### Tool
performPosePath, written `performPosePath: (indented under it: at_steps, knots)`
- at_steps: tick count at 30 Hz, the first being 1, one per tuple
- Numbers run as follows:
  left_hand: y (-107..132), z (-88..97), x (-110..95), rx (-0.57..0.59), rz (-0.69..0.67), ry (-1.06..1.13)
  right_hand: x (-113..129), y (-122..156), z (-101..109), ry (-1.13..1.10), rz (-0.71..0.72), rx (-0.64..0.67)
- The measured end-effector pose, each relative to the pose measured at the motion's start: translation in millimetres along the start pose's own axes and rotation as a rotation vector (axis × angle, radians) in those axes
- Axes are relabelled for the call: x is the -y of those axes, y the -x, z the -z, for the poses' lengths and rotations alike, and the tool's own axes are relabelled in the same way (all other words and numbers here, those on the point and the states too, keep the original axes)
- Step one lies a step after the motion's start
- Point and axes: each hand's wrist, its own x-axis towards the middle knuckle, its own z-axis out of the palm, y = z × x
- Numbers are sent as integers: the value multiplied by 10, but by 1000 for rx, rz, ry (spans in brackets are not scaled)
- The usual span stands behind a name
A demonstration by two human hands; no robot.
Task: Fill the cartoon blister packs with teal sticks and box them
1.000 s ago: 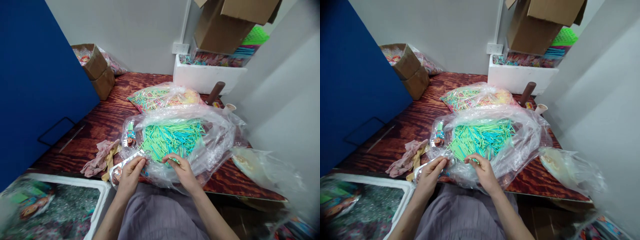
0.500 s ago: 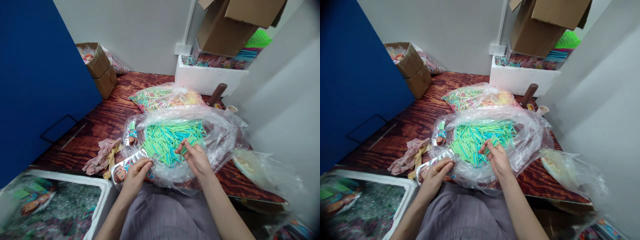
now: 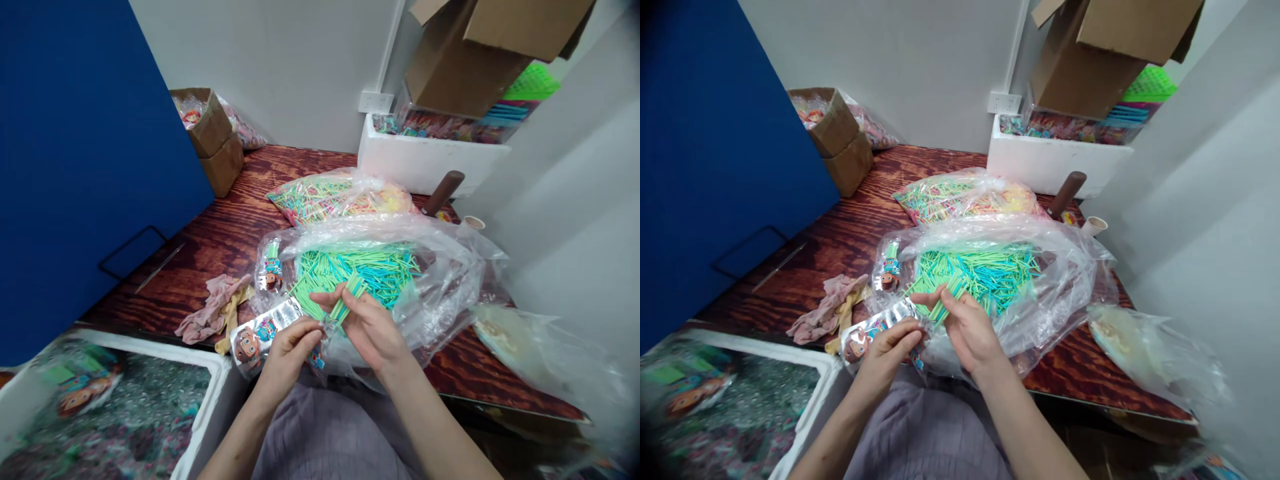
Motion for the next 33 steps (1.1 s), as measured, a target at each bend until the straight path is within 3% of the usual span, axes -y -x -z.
performPosePath:
  at_steps: [9, 13, 16, 18, 21, 23, 26, 27, 29, 31, 33]
  knots:
    - [-15, -37, 38, -8, 7, 55, 39, 179, 10, 483, -37, 32]
    - [-46, -43, 45, -62, -32, 78, 44, 258, 35, 802, 182, -82]
    - [-58, -32, -11, -57, -11, 93, -36, 319, 32, 1039, 371, -58]
    - [-54, 7, -64, 0, 35, 131, -118, 360, 18, 1131, 507, -26]
    - [-33, 114, -94, 209, 143, 154, -227, 416, -29, 1182, 641, -16]
    - [-17, 188, -70, 336, 196, 93, -253, 427, -48, 1187, 614, 61]
    - [-3, 254, -14, 316, 215, 4, -208, 365, 68, 1048, 460, 119]
    - [-2, 261, -1, 271, 212, -9, -180, 323, 166, 977, 416, 60]
    - [-7, 260, 9, 172, 195, -29, -134, 219, 443, 883, 380, -179]
    - [-19, 241, 1, 107, 173, -44, -130, 111, 761, 983, 396, -427]
    - [-33, 204, -15, 98, 159, -46, -181, 19, 1024, 1073, 336, -493]
